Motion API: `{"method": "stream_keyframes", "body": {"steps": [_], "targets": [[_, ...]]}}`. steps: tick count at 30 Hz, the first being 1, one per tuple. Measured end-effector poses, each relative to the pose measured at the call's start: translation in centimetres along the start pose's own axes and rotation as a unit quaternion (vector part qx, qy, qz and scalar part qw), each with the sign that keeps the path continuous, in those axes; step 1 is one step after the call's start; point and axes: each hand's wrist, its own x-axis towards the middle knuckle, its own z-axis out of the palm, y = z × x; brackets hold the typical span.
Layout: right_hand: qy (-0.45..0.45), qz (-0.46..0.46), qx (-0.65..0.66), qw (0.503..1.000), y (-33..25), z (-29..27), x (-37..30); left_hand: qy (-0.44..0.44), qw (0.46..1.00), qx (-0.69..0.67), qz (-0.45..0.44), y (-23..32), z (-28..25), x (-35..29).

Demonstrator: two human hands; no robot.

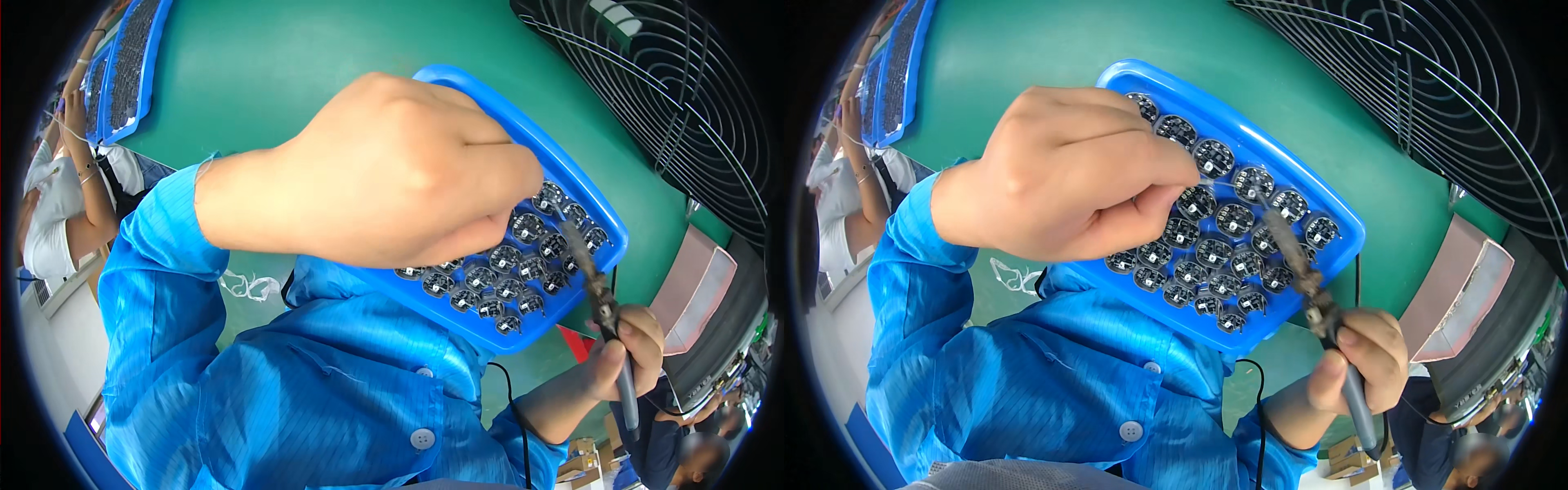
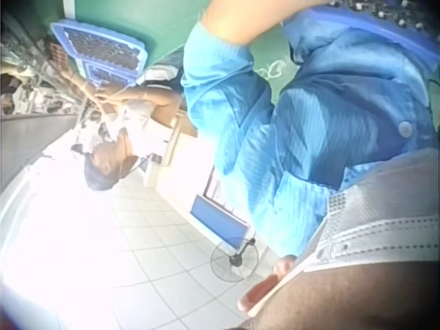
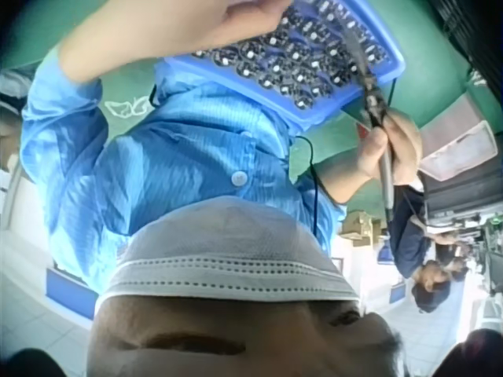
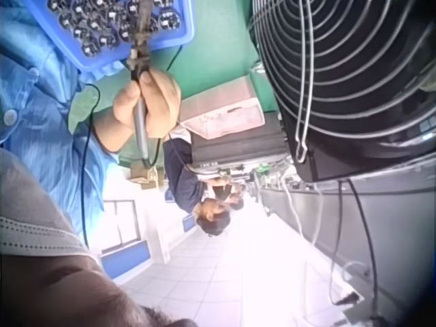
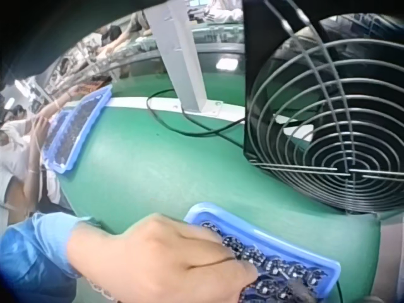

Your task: Soldering electronic components onto individual circular circuit boards organized in a tray.

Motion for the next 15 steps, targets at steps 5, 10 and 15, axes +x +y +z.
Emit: {"method": "stream_keyframes", "body": {"steps": [5,10,15], "targets": [[-0.034,-0.004,-0.017,0.999,0.3,0.8,0.4,-0.015,0.999,0.026,-0.01,0.0,0.3,0.5],[-0.039,-0.023,-0.013,0.999,0.5,1.3,0.9,-0.019,0.999,0.046,-0.007,0.1,0.2,0.8],[-0.053,-0.025,-0.001,0.998,0.4,1.0,1.3,-0.023,0.998,0.06,-0.001,0.1,0.2,0.9]]}}
